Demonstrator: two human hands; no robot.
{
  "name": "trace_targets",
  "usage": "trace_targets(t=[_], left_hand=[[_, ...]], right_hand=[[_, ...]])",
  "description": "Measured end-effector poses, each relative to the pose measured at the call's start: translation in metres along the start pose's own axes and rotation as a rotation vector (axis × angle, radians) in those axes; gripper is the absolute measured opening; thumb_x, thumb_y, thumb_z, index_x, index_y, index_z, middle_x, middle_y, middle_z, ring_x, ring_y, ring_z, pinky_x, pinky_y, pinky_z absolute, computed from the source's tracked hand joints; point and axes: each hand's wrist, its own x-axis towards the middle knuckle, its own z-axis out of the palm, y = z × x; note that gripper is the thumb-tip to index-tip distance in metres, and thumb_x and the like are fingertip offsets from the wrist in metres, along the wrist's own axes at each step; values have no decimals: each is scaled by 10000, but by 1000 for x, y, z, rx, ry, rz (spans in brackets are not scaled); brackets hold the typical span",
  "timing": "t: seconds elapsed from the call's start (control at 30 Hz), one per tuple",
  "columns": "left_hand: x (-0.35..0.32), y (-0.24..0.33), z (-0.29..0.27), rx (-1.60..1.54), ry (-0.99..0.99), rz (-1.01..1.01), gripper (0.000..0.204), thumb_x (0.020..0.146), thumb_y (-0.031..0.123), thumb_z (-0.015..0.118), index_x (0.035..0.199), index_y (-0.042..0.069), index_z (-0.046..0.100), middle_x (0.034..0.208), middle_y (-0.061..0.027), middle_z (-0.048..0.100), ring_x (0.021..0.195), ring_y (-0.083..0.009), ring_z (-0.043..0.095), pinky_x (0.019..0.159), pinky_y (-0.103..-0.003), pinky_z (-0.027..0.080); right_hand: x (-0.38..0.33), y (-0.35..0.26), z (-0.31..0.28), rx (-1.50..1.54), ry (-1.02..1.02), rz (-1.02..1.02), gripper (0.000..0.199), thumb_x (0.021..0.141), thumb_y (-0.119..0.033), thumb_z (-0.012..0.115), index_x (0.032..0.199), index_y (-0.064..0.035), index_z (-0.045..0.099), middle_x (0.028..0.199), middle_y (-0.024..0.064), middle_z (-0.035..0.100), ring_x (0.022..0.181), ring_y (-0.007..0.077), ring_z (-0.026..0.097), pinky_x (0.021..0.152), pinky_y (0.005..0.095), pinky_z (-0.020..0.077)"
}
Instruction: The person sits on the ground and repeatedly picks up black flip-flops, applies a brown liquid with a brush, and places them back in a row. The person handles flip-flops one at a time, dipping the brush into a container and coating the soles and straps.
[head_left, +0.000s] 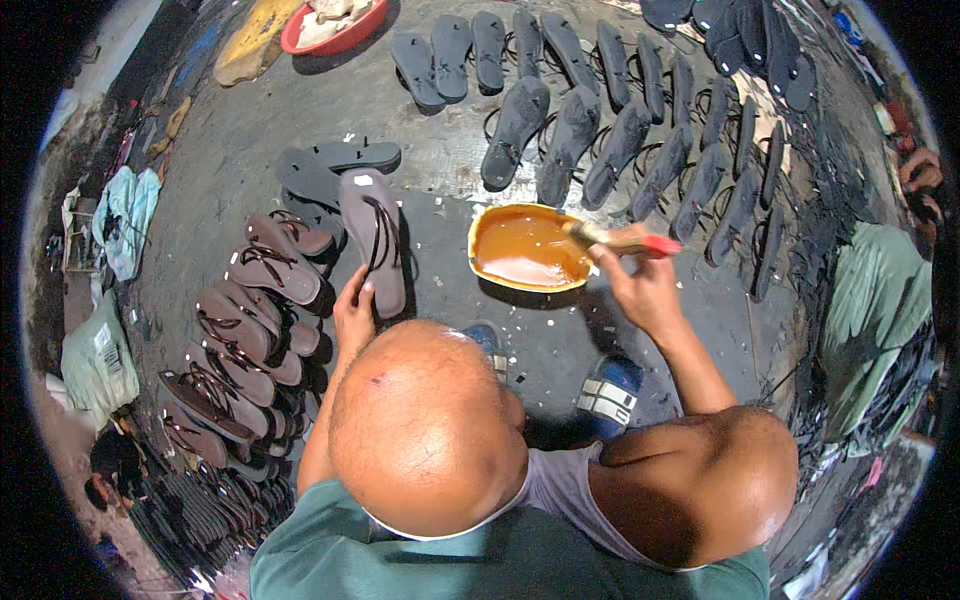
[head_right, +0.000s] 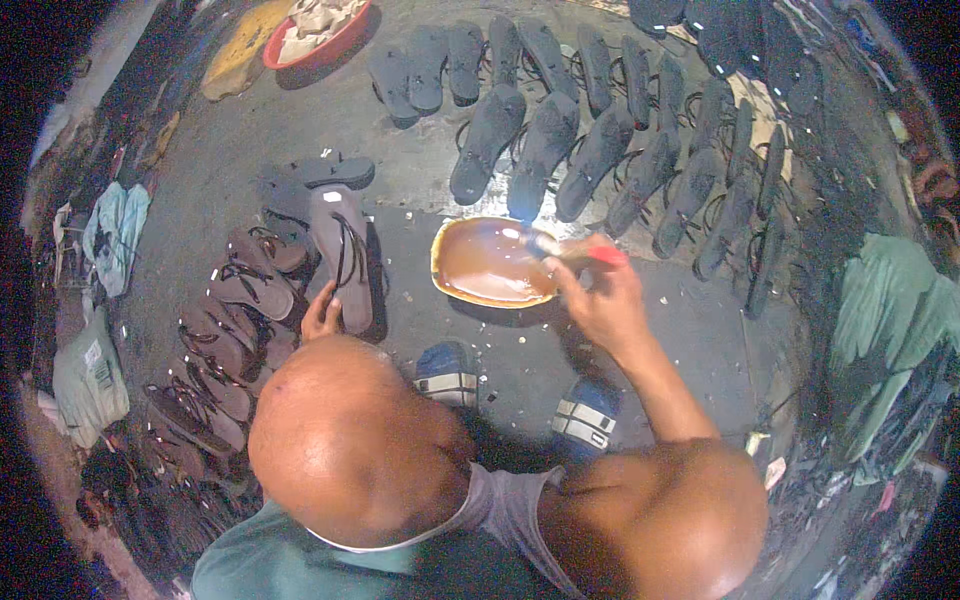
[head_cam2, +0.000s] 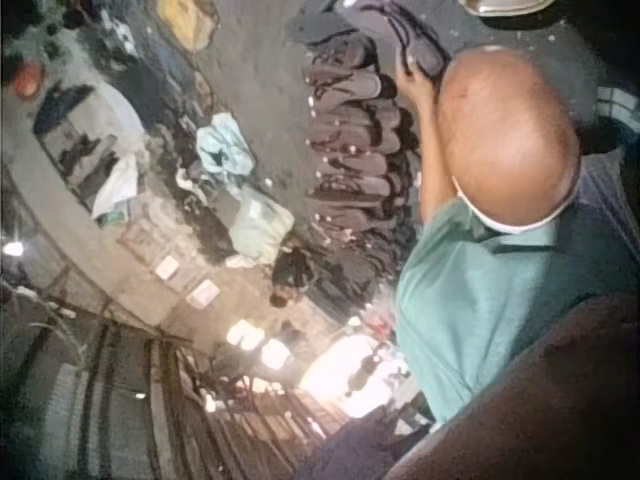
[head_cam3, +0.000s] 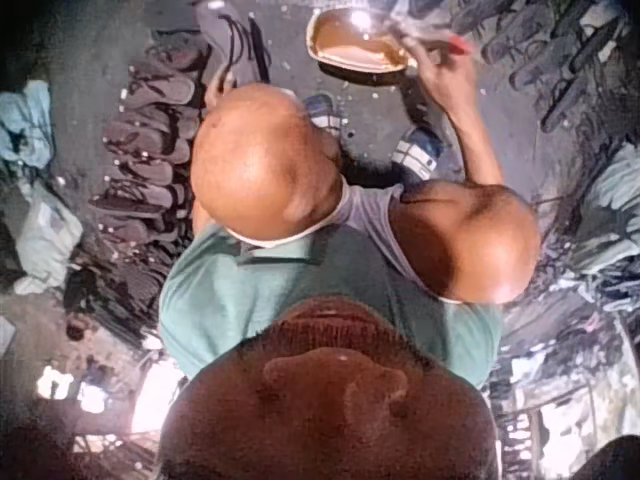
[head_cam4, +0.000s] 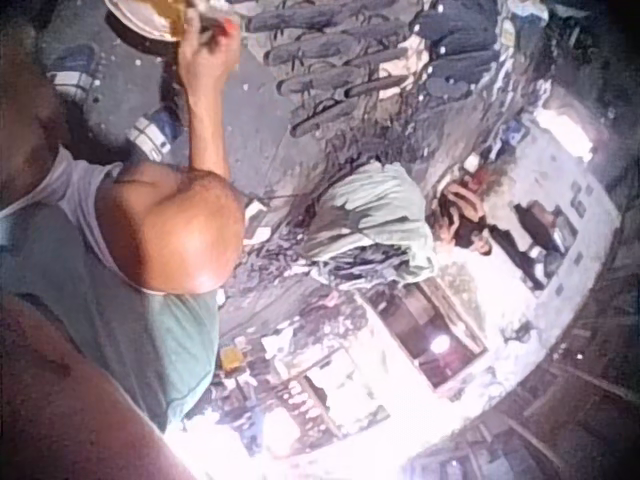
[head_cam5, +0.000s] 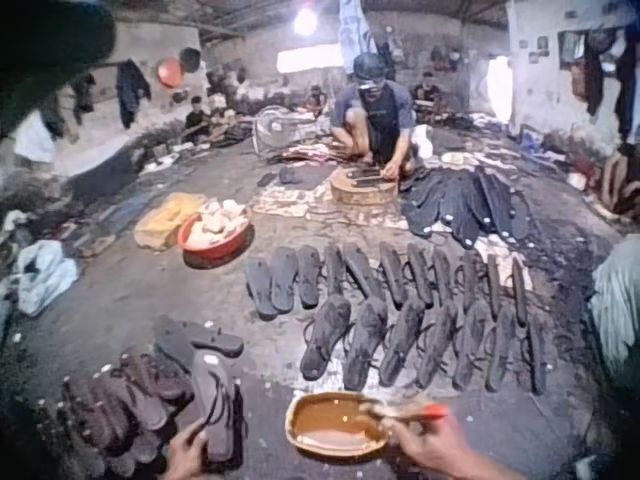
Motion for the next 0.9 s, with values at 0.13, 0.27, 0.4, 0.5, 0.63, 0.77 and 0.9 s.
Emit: trace_targets(t=[0.13,0.27,0.4,0.5,0.63,0.77,0.9], left_hand=[[2,-96,-14,258,2,82,283,947,173,612,1207,69,654,1030,-108,650,988,-203,592,833,-336,463],[-5,-124,-5,838,47,373,479,890,281,678,1340,143,591,1338,-236,523,1240,-391,492,1014,-489,393],[-25,-11,45,913,-42,162,818,730,492,819,1406,126,542,1506,-272,369,1335,-464,391,1085,-541,336],[2,-16,55,786,159,255,801,755,414,828,1409,65,524,1503,-283,366,1303,-424,457,1056,-501,392],[45,-17,41,-69,96,252,645,853,221,762,1399,-2,502,1310,-132,583,1112,-305,618,976,-385,480],[44,96,28,-718,-140,46,509,940,253,684,1341,-13,518,1158,-98,649,1107,-185,625,926,-317,528],[51,196,47,-963,-390,76,647,951,551,572,1273,-9,549,1110,-127,672,945,-176,695,764,-302,607]], right_hand=[[-17,12,0,-292,-121,-31,318,885,-308,706,1073,-56,659,982,170,667,902,364,659,774,448,529],[-20,10,5,-252,-128,-53,321,894,-321,691,1079,-61,657,980,178,648,921,370,640,769,463,525],[-34,28,9,-265,-30,-96,296,869,-310,726,1027,-67,667,923,165,618,880,383,629,761,466,523],[-28,13,8,-191,-41,-67,298,873,-302,728,1027,-53,667,934,166,632,873,370,634,758,454,522],[-29,22,11,-121,-43,4,284,881,-302,724,1015,-58,664,934,152,658,842,359,647,736,420,524],[-39,22,4,21,-24,104,304,901,-270,711,1032,3,700,942,154,705,862,278,680,786,365,521],[-15,-12,-27,489,13,195,369,942,-290,678,1124,30,703,1053,75,716,946,131,632,845,319,490]])
